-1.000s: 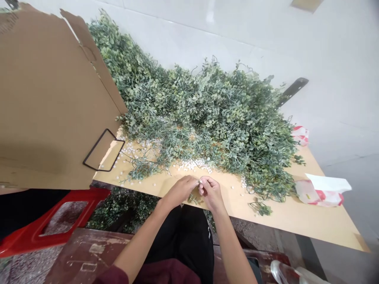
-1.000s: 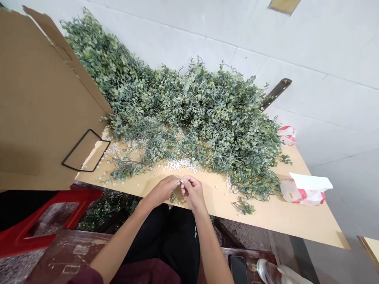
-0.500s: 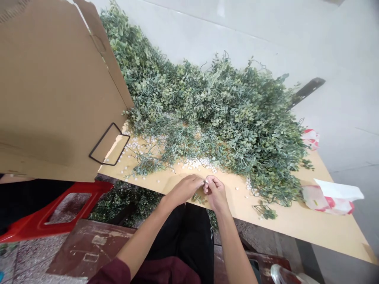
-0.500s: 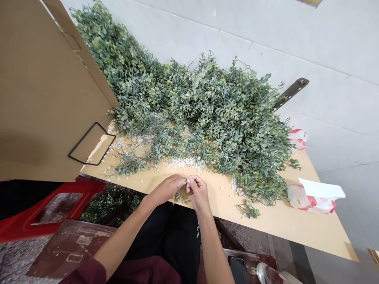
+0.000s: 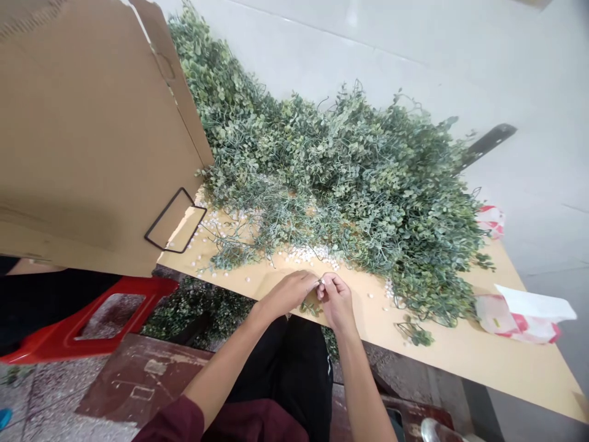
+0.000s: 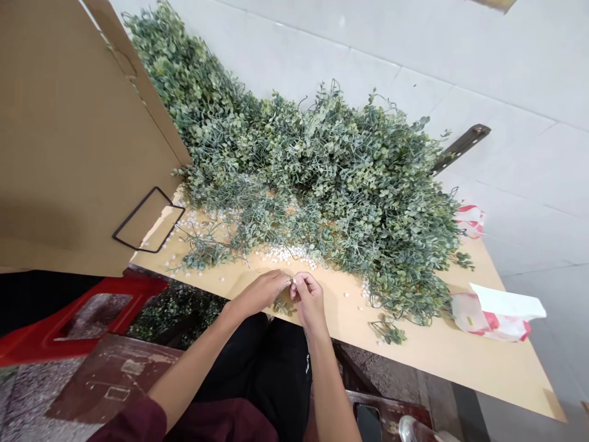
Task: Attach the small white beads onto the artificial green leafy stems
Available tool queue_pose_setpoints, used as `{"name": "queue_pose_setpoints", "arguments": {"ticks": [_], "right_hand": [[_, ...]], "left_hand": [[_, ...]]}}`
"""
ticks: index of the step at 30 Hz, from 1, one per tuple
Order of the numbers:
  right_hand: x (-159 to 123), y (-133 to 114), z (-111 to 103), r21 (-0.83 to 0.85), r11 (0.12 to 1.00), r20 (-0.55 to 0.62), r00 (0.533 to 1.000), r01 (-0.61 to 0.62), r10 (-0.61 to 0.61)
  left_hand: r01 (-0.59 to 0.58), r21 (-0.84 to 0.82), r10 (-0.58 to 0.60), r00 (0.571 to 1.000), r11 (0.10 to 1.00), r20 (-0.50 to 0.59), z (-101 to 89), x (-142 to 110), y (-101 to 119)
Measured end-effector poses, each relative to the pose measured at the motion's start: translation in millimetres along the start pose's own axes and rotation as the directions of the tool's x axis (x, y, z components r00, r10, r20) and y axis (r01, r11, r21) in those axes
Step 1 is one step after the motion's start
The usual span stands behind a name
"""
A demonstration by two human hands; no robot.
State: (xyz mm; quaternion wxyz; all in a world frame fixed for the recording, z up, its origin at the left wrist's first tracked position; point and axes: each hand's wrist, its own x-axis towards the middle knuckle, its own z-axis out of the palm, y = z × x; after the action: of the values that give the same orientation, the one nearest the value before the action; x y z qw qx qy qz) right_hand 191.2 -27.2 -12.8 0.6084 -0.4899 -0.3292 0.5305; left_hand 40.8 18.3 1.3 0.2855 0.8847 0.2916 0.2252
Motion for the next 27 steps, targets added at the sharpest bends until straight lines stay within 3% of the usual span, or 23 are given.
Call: {"name": "queue_pose_setpoints", "arguments": {"ticks": [5, 22, 27], "right_hand": [[0.3, 2.9, 0.9, -0.05, 0.998, -0.019, 0.999, 0.033, -0.034], [0.7, 3.2, 3.2, -0.149, 0.989, -0.002, 1.0, 0.02, -0.021], [-0.4, 4.8, 4.4, -0.188, 0.98, -0.042, 0.996, 0.064, -0.073]], "left_hand": [[-0.007, 0.037, 0.007, 1.0, 0.999, 0.008, 2.2, 1.0, -2.6], [0.027, -0.07, -0.028, 1.0, 0.997, -0.013, 3.1, -0.2, -3.1], [0.03, -0.083, -0.032, 0.999, 0.996, -0.018, 3.6, 0.3, -3.6]]}}
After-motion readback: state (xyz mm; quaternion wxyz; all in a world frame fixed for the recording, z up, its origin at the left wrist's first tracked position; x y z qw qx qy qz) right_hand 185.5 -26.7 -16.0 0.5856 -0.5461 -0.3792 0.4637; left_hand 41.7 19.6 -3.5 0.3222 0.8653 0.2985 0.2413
